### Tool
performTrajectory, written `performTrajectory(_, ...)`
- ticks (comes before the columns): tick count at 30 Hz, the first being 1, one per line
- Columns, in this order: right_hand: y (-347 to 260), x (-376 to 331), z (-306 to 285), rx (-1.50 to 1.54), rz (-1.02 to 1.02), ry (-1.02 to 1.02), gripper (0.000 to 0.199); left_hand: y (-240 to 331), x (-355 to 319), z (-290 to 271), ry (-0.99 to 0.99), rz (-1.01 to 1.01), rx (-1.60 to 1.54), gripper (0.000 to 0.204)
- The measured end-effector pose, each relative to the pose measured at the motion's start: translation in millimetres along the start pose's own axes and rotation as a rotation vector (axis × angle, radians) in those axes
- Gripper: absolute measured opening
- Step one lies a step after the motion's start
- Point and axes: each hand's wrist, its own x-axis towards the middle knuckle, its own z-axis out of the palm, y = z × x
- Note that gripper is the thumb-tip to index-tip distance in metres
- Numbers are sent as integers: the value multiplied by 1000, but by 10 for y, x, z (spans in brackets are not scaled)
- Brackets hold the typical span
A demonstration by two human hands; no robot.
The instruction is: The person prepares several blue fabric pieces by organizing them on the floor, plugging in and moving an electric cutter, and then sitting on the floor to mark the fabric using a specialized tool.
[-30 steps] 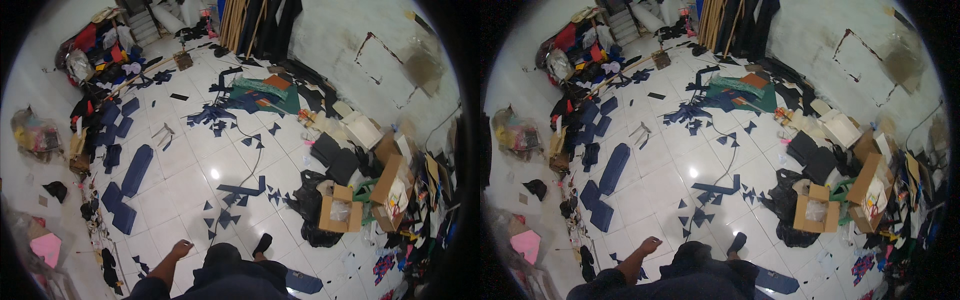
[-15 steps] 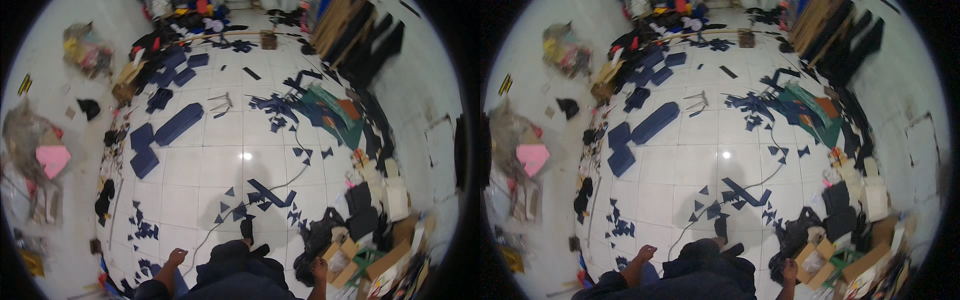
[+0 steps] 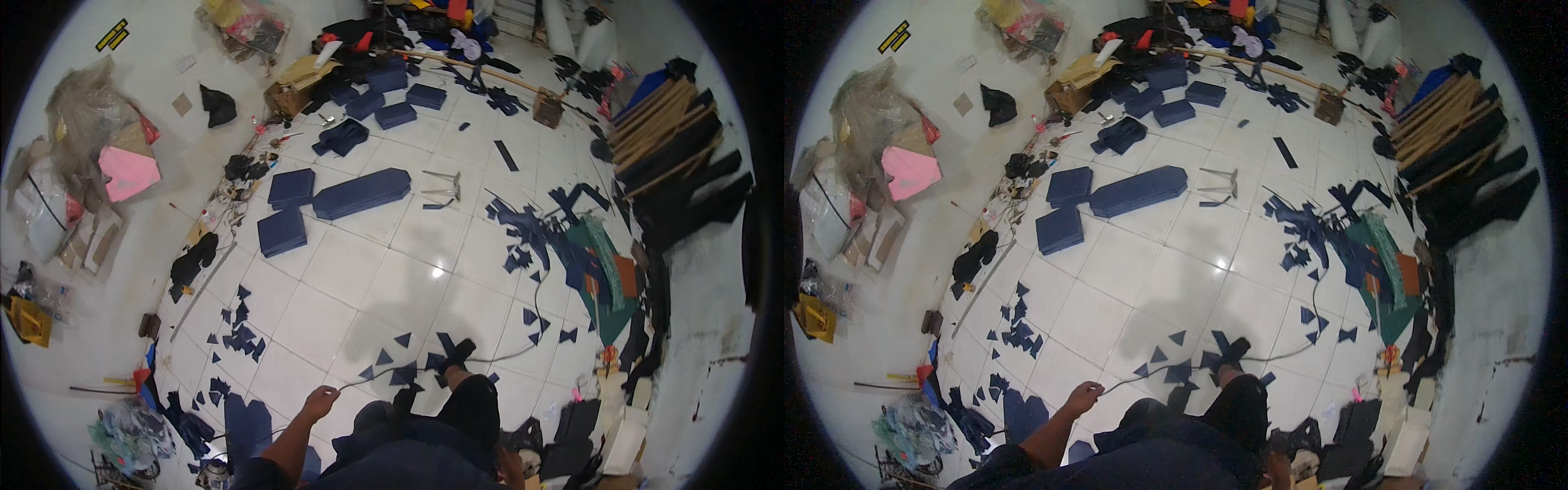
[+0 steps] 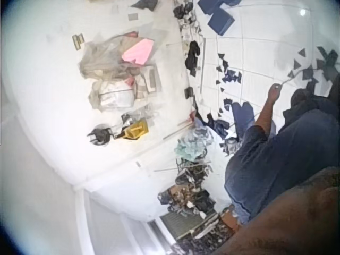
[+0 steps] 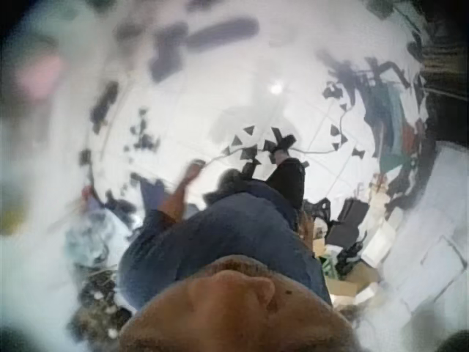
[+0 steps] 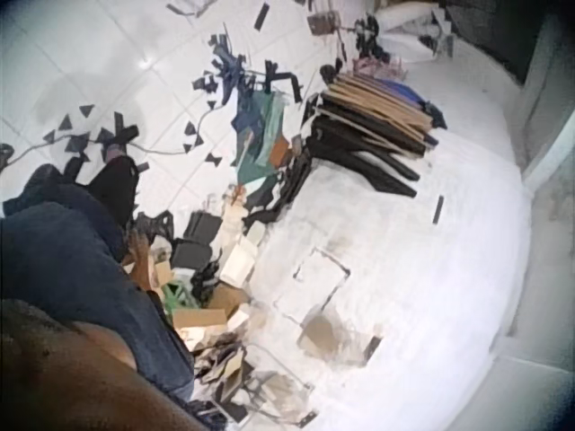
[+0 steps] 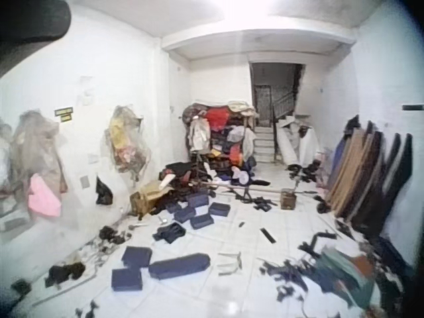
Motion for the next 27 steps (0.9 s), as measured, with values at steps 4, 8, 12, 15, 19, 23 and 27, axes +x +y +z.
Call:
performTrajectory(4,-344,602,-283,143,312,-150,46,-258,332,102,73,-69,54,40)
performTrajectory(8,-756,1533,-772,184,378,-215,52,-626,595,-46,23,-30,650,36)
performTrajectory(12,-727,2377,-1897,-19,292,-155,58,300,830,327,-252,-165,689,24)
performTrajectory(15,-1205,3521,-2835,-302,-67,35,62,1207,1490,723,131,-204,53,43)
performTrajectory(19,-3135,4705,-3830,254,-75,185,53,3677,1905,773,117,24,-118,41)
performTrajectory(23,-4839,5292,-4184,343,-252,276,38,4591,2474,634,66,66,-68,41)
performTrajectory(27,-5422,5606,-3889,237,-287,192,34,4273,3168,423,79,-135,98,45)
